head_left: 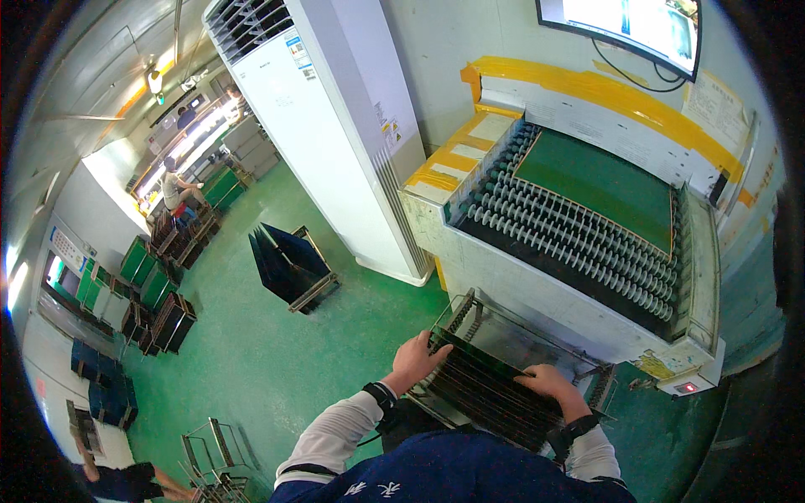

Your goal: The recorder takes green industrial plates from a storage rack and places them onto a machine's conveyor belt for processing.

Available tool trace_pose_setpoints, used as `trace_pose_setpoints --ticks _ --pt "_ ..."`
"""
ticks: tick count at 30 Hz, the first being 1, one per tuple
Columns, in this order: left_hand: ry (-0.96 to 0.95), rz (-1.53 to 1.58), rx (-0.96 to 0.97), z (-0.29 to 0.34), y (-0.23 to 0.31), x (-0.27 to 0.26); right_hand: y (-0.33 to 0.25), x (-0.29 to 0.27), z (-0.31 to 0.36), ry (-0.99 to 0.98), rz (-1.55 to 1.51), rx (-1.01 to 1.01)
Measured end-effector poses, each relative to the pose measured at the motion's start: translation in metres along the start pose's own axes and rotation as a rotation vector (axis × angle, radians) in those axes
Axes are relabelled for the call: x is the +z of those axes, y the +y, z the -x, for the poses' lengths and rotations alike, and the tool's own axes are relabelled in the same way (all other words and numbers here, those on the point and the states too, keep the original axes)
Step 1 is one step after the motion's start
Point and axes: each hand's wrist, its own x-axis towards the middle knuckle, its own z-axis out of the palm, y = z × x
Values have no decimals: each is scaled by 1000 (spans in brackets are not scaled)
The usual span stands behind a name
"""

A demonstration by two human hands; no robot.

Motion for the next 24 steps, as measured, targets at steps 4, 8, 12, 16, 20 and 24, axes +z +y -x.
trace_pose_setpoints --ticks 4,8,12,16,20,24 --pt "-19 8 -15 0 0 0 -4 -3 2 -16 -9 8" --pt "-31 9 -47 1 1 -2 -10 -6 6 -16 -20 24" --pt "-46 0 -63 0 3 -3 -10 -6 6 -18 -13 34" --pt "-49 -14 -63 -1 2 -2 -5 -2 4 8 -15 12" --pt "-43 0 -52 0 4 -4 -7 -3 4 -1 -23 23" --pt "-31 1 -39 1 3 -4 -8 -4 5 -3 -23 33"
